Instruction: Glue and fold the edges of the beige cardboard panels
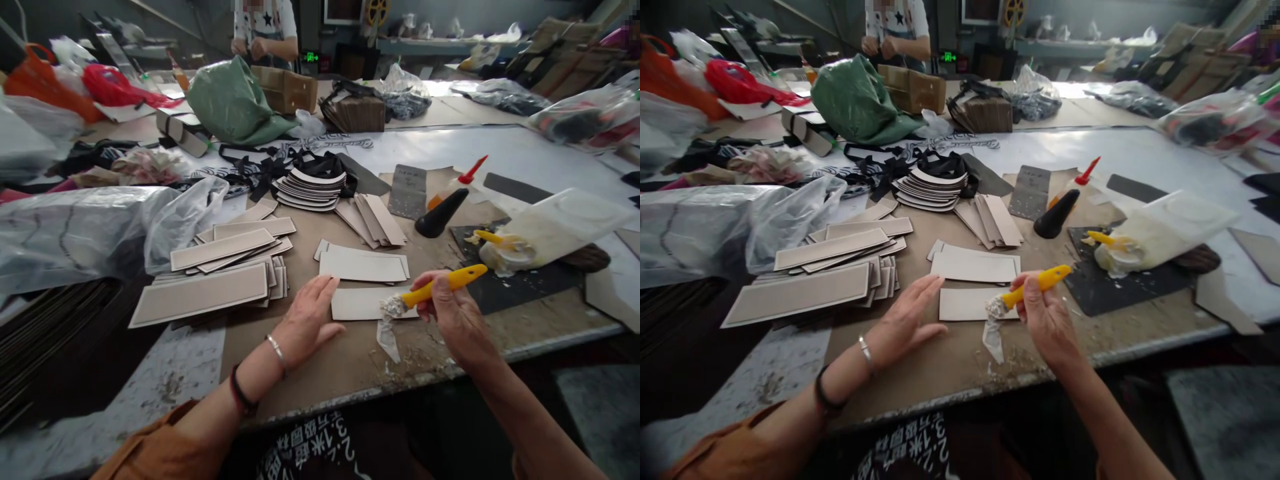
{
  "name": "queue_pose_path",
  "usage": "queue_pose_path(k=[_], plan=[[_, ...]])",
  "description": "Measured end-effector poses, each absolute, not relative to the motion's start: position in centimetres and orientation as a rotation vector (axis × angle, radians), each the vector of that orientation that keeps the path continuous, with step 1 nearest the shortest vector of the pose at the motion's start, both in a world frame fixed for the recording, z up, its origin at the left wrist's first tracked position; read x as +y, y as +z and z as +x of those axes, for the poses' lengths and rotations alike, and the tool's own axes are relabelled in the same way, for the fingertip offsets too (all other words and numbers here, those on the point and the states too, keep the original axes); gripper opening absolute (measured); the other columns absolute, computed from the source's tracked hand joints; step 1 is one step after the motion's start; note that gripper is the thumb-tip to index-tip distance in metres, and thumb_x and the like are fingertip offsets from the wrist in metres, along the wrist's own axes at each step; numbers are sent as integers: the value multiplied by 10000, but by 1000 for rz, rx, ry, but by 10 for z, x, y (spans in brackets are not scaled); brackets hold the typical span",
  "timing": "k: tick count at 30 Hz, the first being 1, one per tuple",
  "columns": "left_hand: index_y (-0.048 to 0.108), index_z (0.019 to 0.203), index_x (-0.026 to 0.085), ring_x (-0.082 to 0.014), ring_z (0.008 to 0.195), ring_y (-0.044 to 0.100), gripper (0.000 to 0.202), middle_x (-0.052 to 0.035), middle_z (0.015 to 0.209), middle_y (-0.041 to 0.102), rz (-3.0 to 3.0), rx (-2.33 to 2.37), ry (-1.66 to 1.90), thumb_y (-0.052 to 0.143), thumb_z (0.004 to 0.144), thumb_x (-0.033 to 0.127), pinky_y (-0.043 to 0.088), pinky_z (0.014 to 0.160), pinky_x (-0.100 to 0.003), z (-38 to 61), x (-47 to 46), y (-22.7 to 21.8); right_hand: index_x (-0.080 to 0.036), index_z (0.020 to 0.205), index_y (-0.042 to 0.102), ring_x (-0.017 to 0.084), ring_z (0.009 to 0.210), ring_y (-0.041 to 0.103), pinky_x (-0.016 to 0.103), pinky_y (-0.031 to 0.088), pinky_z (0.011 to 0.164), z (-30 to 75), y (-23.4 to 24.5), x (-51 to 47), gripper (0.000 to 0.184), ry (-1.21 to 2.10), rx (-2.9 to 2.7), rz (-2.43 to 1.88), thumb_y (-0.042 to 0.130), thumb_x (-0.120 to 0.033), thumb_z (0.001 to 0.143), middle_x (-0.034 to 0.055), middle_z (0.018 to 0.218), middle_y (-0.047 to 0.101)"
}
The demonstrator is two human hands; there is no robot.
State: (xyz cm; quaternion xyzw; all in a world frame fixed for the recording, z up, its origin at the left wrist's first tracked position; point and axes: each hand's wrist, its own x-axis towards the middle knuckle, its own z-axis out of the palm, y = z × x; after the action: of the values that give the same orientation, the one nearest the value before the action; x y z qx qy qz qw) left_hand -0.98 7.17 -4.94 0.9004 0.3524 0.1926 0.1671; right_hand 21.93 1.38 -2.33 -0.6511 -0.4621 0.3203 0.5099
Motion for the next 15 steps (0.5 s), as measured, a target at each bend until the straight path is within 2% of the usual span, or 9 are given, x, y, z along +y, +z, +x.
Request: queue_pose_path(k=[4,11,15], plan=[[391,1275,85,-309,1163,466,752,-180,1223,537,2479,1042,547,759,637,237,393,993,-481,3,86,-86,-210,846,526,131,554,507,272,466,516,218,-28,3,371,850,-1024,-1480,427,-567,854,27,759,544],[322,1315,111,-272,1034,491,840,-142,1102,575,2397,1117,798,772,628,288,420,925,-461,4,53,-92,-187,864,534,125,591,573,261,530,538,201,-41,-11,284,879,-892,-1426,566,-465,820,15,793,562],[244,1354,124,-263,999,502,929,-134,1092,575,2426,1066,863,767,620,347,441,902,-434,3,47,-98,-173,891,516,131,606,599,279,553,562,176,-54,-11,281,926,-876,-1408,551,-447,837,14,800,567]])
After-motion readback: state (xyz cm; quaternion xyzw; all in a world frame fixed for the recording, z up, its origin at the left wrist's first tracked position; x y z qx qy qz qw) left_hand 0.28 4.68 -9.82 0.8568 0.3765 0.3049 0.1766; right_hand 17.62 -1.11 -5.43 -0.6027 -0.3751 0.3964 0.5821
